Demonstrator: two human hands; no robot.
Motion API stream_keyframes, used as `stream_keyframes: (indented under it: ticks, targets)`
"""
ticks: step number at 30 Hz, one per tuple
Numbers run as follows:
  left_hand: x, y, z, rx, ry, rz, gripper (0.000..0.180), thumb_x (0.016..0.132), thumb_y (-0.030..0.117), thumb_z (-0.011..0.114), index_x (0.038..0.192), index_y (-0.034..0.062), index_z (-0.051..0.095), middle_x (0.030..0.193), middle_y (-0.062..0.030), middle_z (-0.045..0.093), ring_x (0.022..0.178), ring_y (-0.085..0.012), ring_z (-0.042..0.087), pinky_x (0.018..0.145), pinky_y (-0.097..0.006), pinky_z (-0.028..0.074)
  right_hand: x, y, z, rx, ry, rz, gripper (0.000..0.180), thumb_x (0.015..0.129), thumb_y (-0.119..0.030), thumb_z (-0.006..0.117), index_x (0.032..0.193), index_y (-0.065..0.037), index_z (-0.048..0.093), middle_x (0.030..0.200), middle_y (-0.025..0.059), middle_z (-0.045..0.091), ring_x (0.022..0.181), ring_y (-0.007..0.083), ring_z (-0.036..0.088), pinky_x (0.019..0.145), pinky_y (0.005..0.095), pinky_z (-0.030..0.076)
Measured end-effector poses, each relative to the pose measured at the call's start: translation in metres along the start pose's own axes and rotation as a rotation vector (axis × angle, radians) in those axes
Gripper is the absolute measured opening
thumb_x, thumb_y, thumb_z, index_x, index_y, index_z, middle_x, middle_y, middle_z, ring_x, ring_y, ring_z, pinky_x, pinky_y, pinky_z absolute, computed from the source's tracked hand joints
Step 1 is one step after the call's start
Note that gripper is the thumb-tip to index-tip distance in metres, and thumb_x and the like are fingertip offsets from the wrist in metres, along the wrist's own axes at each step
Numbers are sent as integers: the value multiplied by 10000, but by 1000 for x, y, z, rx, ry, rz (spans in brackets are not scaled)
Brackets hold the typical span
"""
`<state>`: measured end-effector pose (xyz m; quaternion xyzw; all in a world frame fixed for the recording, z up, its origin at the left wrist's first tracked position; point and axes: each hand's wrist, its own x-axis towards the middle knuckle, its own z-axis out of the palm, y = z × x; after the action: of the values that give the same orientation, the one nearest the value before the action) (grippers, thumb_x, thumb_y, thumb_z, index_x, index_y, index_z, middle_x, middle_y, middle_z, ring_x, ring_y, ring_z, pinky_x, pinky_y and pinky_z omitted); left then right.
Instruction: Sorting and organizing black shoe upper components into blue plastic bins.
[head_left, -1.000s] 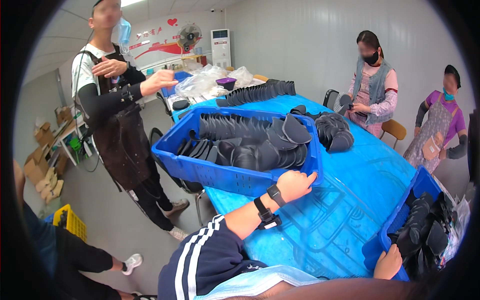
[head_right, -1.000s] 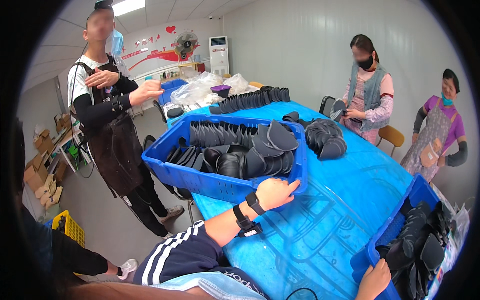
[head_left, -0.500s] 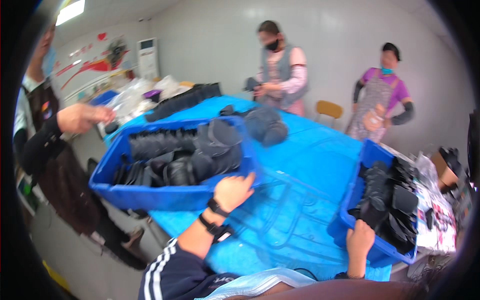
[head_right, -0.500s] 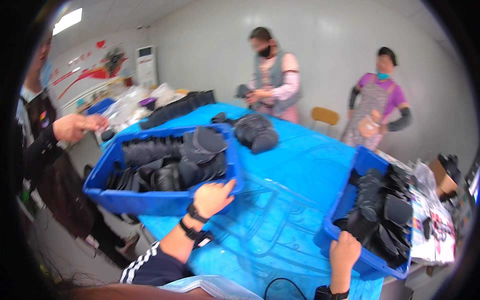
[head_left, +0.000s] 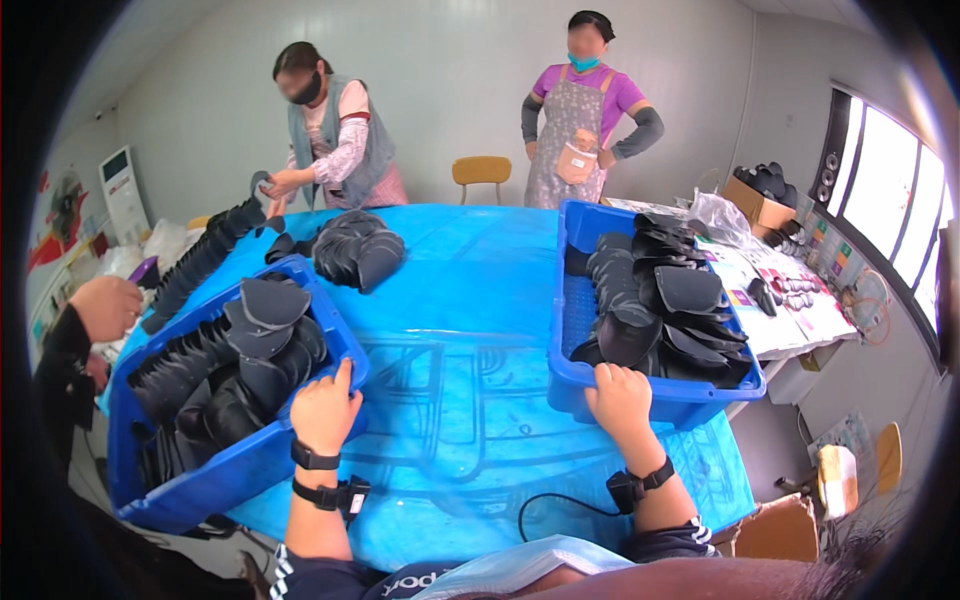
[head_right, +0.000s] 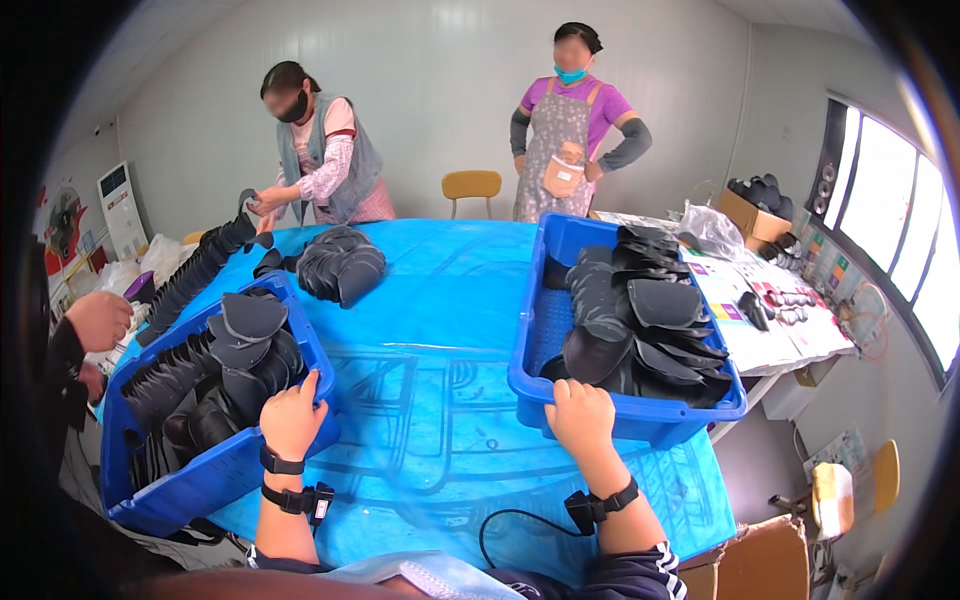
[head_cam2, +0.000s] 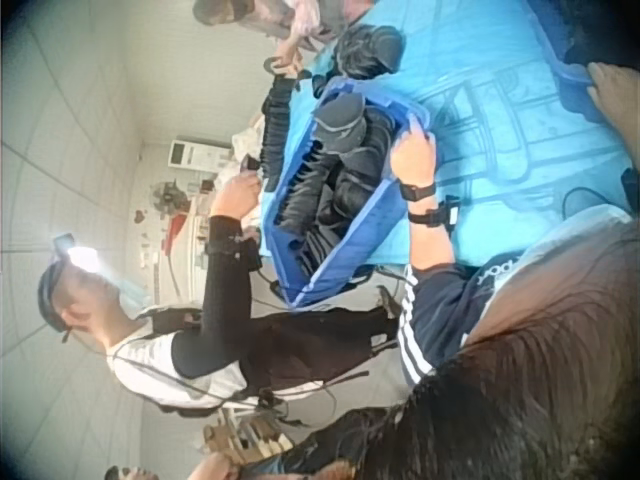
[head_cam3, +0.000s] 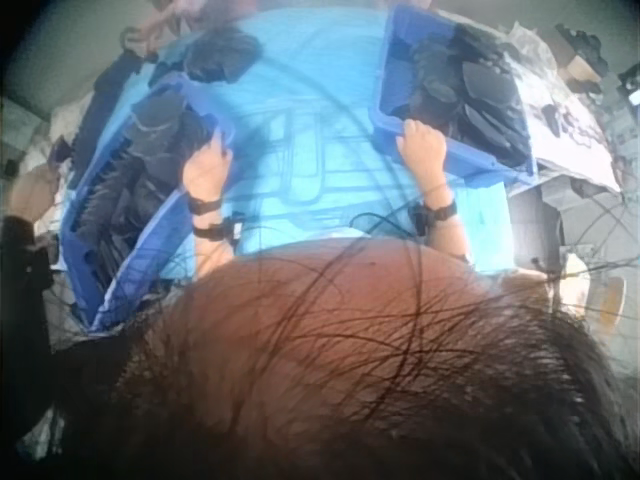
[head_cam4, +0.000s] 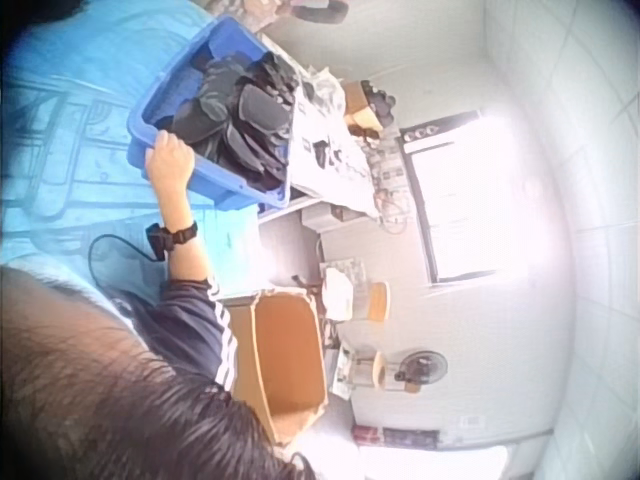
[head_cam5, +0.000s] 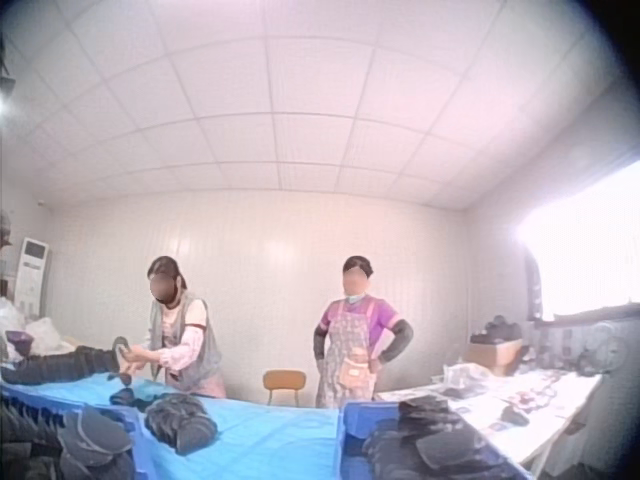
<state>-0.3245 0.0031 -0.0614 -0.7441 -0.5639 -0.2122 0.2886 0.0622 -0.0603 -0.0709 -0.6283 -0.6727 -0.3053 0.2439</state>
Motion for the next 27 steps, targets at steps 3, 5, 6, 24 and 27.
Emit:
stream_keyframes:
  ticks: [3, 5, 6, 24, 27]
  targets:
    - [-1, -1, -2, 21, -28, -20, 469, 652, 280, 672, 1091, 137, 588, 625, -64, 565, 583, -221, 572, 557, -331, 460, -1, -1, 2, 10, 5, -2, 203, 625, -212, 637, 690, -105, 478, 633, 40, 508, 592, 224, 540, 563, 353, 422]
    - [-2, 0, -3, 20, -40, -19, 476, 657, 289, 674, 1098, 135, 584, 631, -65, 567, 587, -221, 573, 559, -331, 460, -2, -2, 2, 11, 4, -7, 206, 624, -214, 640, 690, -106, 478, 631, 40, 508, 588, 222, 539, 563, 350, 423]
    - [-1, 1, -2, 11, -31, -12, 476, 661, 292, 674, 1100, 133, 582, 632, -68, 570, 589, -223, 575, 561, -331, 461, -3, -2, 0, 1, 14, -4, 202, 622, -214, 637, 685, -106, 479, 628, 39, 508, 586, 224, 539, 557, 349, 421]
    - [-4, -4, -3, -20, 9, -10, 418, 667, 244, 650, 1064, 128, 588, 624, -58, 576, 572, -207, 580, 553, -319, 467, -2, -4, 2, -7, 66, -10, 158, 620, -185, 600, 685, -82, 499, 623, 65, 514, 579, 247, 527, 555, 363, 410]
    - [-3, -3, -3, -35, 6, -4, 422, 667, 243, 649, 1068, 126, 588, 629, -58, 580, 571, -209, 581, 551, -320, 467, -2, -4, 0, -28, 69, 1, 142, 635, -176, 594, 668, -83, 493, 617, 71, 509, 577, 250, 525, 551, 366, 407]
